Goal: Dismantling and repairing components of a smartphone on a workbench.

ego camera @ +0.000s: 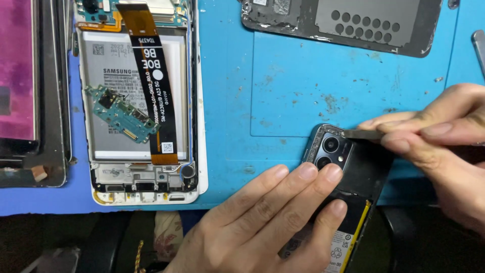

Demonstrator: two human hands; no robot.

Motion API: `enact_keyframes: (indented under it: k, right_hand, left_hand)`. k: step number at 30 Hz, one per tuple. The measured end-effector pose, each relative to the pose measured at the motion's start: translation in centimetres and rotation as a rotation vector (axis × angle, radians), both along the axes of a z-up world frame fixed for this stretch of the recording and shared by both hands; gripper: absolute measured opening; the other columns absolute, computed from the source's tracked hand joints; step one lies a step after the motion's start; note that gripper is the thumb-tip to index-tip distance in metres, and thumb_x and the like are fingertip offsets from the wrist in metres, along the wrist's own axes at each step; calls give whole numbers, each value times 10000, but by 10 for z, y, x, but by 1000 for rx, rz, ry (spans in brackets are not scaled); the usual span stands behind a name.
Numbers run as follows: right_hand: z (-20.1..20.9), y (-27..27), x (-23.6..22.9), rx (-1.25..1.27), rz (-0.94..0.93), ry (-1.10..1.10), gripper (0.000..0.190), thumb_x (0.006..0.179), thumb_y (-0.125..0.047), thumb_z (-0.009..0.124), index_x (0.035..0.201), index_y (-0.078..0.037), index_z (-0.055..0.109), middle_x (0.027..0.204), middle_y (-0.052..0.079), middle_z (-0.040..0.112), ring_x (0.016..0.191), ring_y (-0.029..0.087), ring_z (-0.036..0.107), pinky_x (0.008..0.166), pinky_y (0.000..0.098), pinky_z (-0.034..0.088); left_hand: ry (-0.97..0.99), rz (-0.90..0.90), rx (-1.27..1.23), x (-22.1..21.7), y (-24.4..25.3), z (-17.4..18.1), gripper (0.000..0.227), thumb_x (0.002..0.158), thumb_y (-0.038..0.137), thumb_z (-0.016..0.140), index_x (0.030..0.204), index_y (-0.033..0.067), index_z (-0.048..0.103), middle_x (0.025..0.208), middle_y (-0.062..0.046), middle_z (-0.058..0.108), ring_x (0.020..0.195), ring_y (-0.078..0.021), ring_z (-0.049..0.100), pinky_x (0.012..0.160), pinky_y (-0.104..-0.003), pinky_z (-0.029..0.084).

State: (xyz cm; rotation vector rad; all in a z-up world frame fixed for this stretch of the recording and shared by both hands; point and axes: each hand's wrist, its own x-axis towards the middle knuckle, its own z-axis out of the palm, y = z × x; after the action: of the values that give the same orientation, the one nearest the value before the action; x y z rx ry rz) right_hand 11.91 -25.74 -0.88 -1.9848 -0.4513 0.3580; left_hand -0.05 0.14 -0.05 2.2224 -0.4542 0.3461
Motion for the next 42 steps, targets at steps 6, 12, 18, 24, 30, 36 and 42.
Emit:
enact_keyframes:
  k: [6,12,18,24,30,36,42]
  right_hand:
    - [-6,-16,-1,40,70,11,370,1010,-7,580,1267,-245,461,1180,2,553,1218,253,786,1243,445,760]
    - [-3,-16,6,-60,59,19,179,989,-44,584,1146,-94,515,1169,56,573,1243,287,787,1180,426,752]
    - [12,10,3,-18,20,48,223,950,1,614,1058,-107,452,1022,40,540,1139,291,840,1145,438,812]
    - [18,28,4,-114,-53,82,208,968,13,648,862,-35,476,947,82,605,1192,307,838,1015,378,773]
    - [9,21,13,-252,-162,321,115,901,-82,642,897,13,706,1217,132,763,1204,248,758,1062,426,661]
    - [9,3,-5,-69,-56,25,271,959,26,628,1140,-104,474,1120,63,543,1190,296,809,1176,438,771]
    - [3,-8,2,6,-51,82,134,1038,-36,551,1139,-115,512,1139,42,502,1183,271,780,1176,423,744]
  left_hand:
    - [11,0,-28,-2,-1,-1,154,977,39,818,1068,39,694,1365,-200,703,1241,-274,734,1096,-429,568]
    - [-28,14,9,0,0,-3,169,990,46,842,1046,54,683,1355,-184,718,1222,-258,755,1082,-407,584]
    - [-12,3,-7,1,0,0,158,970,29,828,1065,45,703,1332,-193,727,1203,-275,755,1065,-414,589]
    - [-47,-1,60,0,3,0,167,987,49,835,1084,61,700,1348,-184,704,1208,-251,743,1077,-400,588]
    - [-114,40,92,0,1,-2,140,1007,70,847,1075,85,725,1332,-147,726,1205,-222,748,1078,-363,579]
    - [-58,17,62,-2,1,-1,172,990,58,847,1090,83,709,1351,-163,713,1222,-235,740,1082,-383,581]
    - [-95,40,68,0,1,-3,131,997,65,842,1064,86,731,1318,-152,737,1186,-225,761,1066,-367,586]
